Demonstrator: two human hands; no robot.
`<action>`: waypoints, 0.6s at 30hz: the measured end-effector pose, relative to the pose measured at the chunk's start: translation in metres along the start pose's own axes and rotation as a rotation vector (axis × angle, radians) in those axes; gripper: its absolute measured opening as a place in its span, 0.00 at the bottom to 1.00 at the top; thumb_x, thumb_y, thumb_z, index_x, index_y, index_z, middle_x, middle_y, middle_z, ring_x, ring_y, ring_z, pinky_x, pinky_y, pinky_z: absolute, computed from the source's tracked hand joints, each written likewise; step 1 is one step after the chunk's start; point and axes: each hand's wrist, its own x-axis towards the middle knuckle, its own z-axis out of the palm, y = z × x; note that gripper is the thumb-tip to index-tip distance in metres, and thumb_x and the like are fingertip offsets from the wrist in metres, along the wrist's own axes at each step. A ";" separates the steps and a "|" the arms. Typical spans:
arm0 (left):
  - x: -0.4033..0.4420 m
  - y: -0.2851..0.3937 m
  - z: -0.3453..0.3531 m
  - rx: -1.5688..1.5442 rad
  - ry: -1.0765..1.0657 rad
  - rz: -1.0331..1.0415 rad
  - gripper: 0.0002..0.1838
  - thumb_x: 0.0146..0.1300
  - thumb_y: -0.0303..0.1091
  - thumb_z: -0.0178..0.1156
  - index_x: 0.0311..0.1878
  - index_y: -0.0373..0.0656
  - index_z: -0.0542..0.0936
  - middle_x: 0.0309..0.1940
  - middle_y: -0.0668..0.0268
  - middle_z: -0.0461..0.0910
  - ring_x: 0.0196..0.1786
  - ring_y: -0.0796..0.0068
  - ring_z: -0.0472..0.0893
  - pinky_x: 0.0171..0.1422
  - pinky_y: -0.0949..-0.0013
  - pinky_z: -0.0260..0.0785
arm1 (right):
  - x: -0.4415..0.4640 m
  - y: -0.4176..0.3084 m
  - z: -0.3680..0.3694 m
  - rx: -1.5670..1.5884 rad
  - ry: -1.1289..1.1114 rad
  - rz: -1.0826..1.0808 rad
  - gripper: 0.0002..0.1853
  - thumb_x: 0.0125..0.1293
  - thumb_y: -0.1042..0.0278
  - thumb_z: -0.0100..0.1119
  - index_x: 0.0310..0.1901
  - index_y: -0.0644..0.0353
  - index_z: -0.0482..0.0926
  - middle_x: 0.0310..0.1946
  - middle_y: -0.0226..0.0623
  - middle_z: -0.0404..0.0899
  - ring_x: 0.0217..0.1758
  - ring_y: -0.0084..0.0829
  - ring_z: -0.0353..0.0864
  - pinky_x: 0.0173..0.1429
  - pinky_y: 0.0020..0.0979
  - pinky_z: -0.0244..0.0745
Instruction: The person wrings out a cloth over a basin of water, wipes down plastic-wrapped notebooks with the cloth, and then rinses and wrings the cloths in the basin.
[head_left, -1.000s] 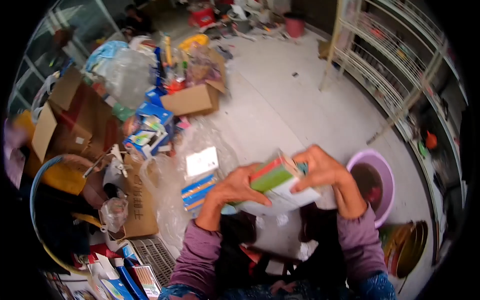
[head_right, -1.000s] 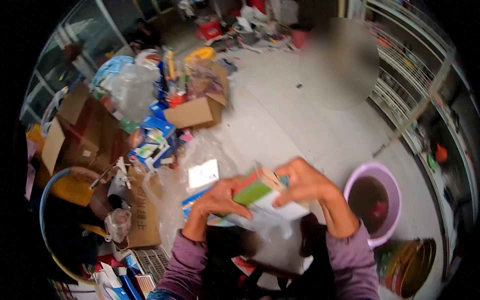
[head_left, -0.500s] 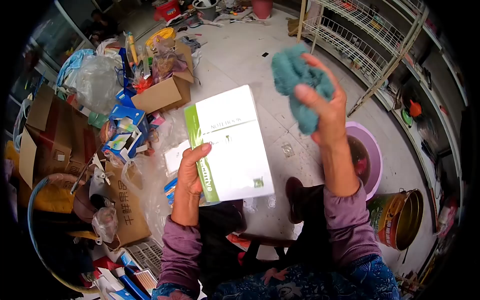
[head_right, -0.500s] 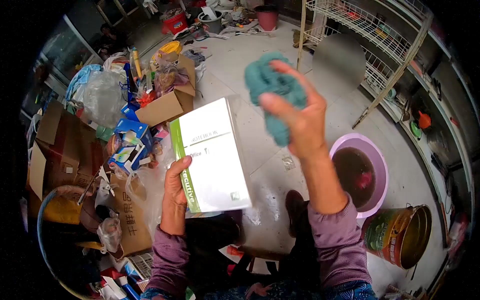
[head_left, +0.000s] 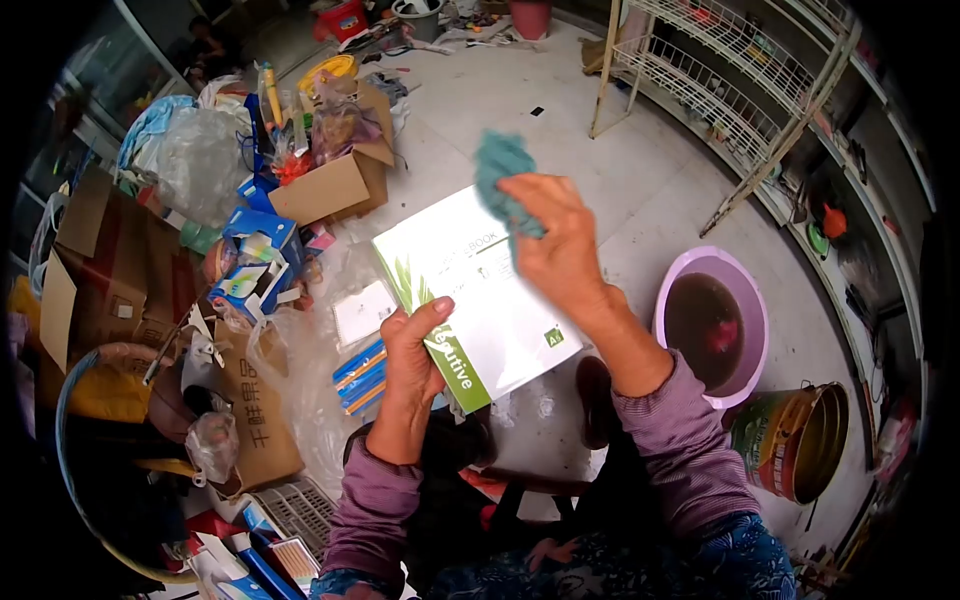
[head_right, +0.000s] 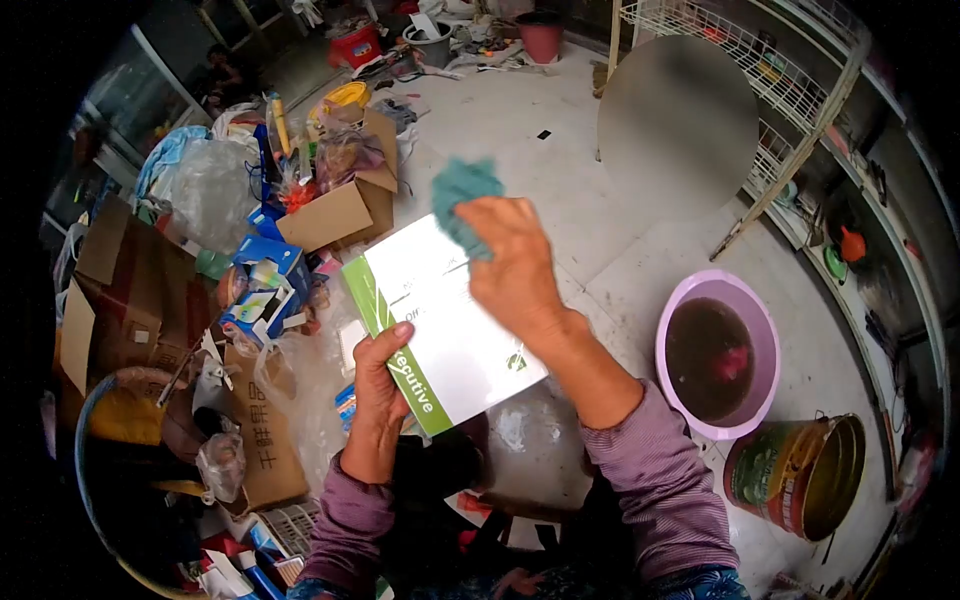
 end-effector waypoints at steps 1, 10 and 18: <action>-0.002 0.003 0.002 0.037 -0.008 0.027 0.25 0.53 0.26 0.61 0.54 0.23 0.70 0.44 0.50 0.78 0.44 0.60 0.81 0.51 0.61 0.76 | 0.002 0.002 -0.006 0.000 -0.001 -0.004 0.18 0.48 0.89 0.50 0.43 0.68 0.79 0.40 0.41 0.79 0.42 0.40 0.77 0.48 0.35 0.73; -0.012 -0.004 -0.002 0.720 0.026 0.550 0.26 0.47 0.25 0.68 0.51 0.30 0.73 0.42 0.60 0.79 0.41 0.73 0.78 0.48 0.71 0.70 | 0.034 -0.022 -0.055 0.611 0.293 0.501 0.09 0.58 0.80 0.58 0.42 0.65 0.80 0.39 0.36 0.81 0.37 0.27 0.80 0.44 0.23 0.73; 0.006 -0.036 -0.034 1.003 0.031 0.852 0.24 0.40 0.36 0.76 0.37 0.35 0.75 0.28 0.62 0.77 0.28 0.75 0.75 0.32 0.70 0.68 | 0.017 -0.085 -0.020 0.328 -0.225 -0.102 0.18 0.38 0.78 0.61 0.37 0.63 0.79 0.37 0.40 0.80 0.41 0.41 0.78 0.47 0.35 0.73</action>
